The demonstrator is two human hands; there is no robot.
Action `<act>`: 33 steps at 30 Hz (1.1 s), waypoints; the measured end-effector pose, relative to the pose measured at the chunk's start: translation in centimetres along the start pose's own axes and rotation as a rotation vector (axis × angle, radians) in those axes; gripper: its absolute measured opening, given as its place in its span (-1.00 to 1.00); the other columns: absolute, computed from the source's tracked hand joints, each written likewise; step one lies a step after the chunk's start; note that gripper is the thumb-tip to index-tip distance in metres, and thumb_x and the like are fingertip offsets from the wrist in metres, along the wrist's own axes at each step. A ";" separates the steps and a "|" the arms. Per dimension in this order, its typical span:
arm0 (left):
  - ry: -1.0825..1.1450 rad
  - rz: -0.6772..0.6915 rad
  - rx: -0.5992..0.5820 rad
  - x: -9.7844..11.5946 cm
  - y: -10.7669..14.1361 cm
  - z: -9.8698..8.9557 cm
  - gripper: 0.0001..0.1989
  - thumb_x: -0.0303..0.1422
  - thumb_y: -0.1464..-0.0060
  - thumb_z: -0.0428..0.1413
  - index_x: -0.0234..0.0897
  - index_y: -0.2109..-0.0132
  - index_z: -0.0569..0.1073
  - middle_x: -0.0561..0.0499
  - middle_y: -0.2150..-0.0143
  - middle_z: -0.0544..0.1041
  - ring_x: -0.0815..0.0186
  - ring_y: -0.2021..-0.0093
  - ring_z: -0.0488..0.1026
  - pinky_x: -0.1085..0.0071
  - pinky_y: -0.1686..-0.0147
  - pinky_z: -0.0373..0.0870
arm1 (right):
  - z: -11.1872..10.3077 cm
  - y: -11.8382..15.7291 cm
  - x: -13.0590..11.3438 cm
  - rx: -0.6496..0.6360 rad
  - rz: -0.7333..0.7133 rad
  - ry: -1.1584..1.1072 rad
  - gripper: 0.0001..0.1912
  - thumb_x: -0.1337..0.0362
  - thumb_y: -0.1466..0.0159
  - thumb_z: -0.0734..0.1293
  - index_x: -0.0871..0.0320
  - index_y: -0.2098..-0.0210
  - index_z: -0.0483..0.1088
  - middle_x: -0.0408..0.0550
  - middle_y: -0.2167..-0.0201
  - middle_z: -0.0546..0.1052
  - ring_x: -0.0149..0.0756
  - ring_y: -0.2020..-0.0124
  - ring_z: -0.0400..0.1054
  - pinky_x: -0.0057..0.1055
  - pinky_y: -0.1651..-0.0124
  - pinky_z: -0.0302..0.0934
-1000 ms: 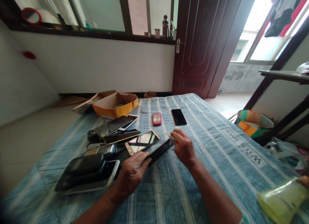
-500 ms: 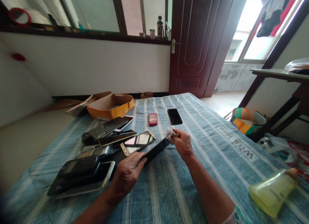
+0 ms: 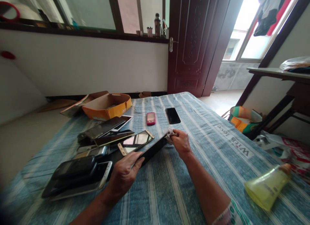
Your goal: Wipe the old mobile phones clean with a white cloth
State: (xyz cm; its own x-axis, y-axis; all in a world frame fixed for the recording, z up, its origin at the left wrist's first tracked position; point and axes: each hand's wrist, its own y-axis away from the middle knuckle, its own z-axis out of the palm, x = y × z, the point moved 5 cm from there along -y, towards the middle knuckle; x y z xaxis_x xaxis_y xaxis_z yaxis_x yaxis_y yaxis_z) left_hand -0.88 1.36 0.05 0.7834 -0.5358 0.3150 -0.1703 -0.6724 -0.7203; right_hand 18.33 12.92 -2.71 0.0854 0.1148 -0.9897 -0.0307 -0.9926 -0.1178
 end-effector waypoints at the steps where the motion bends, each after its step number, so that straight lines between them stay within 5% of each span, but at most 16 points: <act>1: -0.001 -0.001 0.002 0.0 0.0 0.0 -0.81 -0.41 -0.21 0.01 -0.38 0.20 0.51 -0.08 0.37 0.57 0.28 0.36 0.55 0.45 0.34 0.49 | 0.0 0.0 -0.2 0.013 -0.026 0.008 -0.79 0.23 0.00 0.27 0.22 0.48 0.48 -0.17 0.60 0.39 -0.40 0.54 0.22 -0.49 0.48 0.10; 12: -0.009 -0.010 0.013 0.1 -0.1 -0.2 -0.80 -0.38 -0.22 0.00 -0.35 0.20 0.51 -0.05 0.38 0.56 0.30 0.38 0.54 0.47 0.34 0.47 | -0.6 -0.2 0.0 0.065 -0.159 0.242 -0.84 0.31 -0.05 0.26 0.18 0.58 0.45 -0.18 0.65 0.35 -0.37 0.54 0.23 -0.46 0.44 0.11; 17: -0.004 -0.036 -0.055 -0.1 -0.1 0.1 -0.77 -0.38 -0.23 -0.03 -0.36 0.22 0.50 -0.06 0.38 0.56 0.29 0.38 0.54 0.45 0.36 0.46 | 0.8 2.2 -3.7 0.141 -0.650 0.338 -0.74 0.45 -0.13 0.20 0.18 0.28 0.49 0.00 0.28 0.51 -0.25 0.24 0.40 -0.36 0.12 0.27; 22: 0.015 -0.071 -0.062 -0.5 -0.2 0.2 -0.77 -0.36 -0.24 -0.04 -0.34 0.22 0.50 -0.06 0.39 0.55 0.30 0.38 0.53 0.46 0.35 0.46 | 4.7 6.4 -5.5 -0.114 -1.015 0.512 -0.68 0.51 -0.26 0.10 0.20 0.20 0.45 0.08 0.22 0.48 -0.20 0.10 0.36 -0.31 0.05 0.31; 26: 0.017 -0.069 -0.055 -0.5 -0.1 0.1 -0.76 -0.36 -0.24 -0.04 -0.35 0.21 0.50 -0.08 0.36 0.57 0.29 0.37 0.54 0.46 0.33 0.47 | 5.0 6.4 -5.2 -0.137 -1.045 0.572 -0.69 0.51 -0.28 0.10 0.20 0.21 0.44 0.08 0.23 0.47 -0.18 0.09 0.35 -0.28 0.05 0.32; 33: -0.016 -0.060 -0.057 -0.5 0.1 0.3 -0.76 -0.35 -0.23 -0.02 -0.37 0.21 0.51 -0.08 0.37 0.56 0.27 0.36 0.54 0.43 0.32 0.47 | 1.4 2.5 -3.3 0.133 -0.903 0.659 -0.68 0.52 -0.23 0.13 0.15 0.23 0.46 0.04 0.25 0.47 -0.20 0.12 0.37 -0.29 0.02 0.31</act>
State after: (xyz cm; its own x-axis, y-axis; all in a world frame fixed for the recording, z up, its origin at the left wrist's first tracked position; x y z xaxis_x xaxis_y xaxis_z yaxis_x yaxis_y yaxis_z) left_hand -1.15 1.73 -0.32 0.8027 -0.4854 0.3466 -0.1557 -0.7315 -0.6638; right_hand 16.60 10.09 0.15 0.6383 0.7061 -0.3065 0.2057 -0.5402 -0.8160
